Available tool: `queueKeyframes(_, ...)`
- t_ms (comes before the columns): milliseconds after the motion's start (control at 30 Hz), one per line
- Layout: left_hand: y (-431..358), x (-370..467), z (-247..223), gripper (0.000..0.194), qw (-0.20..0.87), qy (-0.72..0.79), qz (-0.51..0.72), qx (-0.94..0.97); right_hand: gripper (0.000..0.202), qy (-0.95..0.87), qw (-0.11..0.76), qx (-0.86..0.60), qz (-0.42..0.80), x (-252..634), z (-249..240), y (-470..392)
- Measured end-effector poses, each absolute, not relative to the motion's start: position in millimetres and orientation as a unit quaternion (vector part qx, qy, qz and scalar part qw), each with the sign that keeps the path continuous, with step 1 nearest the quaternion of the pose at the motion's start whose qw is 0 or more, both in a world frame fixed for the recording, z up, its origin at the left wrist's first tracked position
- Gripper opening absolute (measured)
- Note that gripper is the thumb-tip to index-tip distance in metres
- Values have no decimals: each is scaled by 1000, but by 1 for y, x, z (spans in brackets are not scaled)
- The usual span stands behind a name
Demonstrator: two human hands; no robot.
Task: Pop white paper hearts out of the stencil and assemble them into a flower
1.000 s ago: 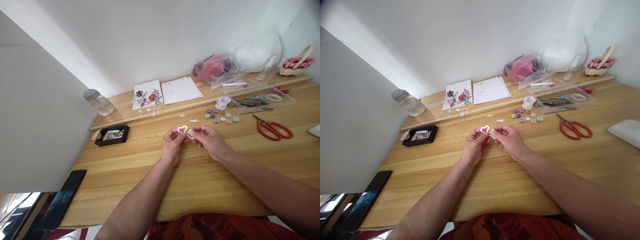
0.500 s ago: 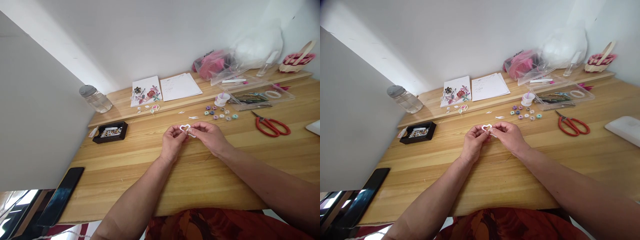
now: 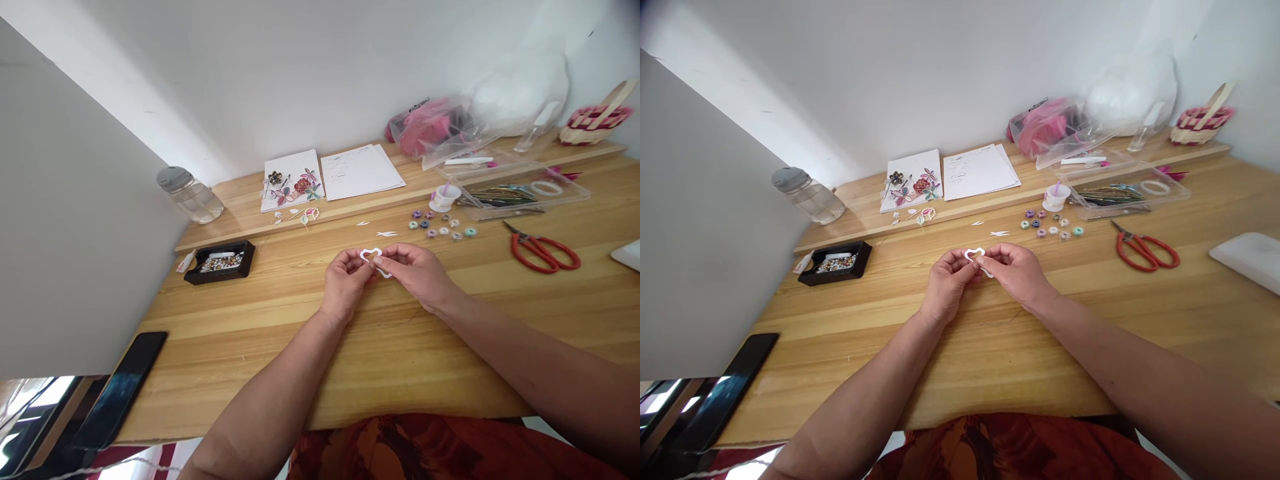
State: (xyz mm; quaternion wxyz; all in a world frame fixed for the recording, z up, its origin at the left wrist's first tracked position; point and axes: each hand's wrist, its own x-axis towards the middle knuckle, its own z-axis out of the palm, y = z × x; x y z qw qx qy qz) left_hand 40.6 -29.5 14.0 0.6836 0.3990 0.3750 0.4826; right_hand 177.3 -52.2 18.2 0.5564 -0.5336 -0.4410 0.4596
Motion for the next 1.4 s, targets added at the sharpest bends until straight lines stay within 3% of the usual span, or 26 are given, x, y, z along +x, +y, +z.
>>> queueKeyframes(767, -28, 36, 16, 40, 720, 391, 399, 412, 39, -384, 574, -537, 485, 178, 22, -52)
queueKeyframes(1400, -28, 35, 15, 38, 725, 388, 402, 404, 38, -404, 572, -538, 470, 178, 20, -52)
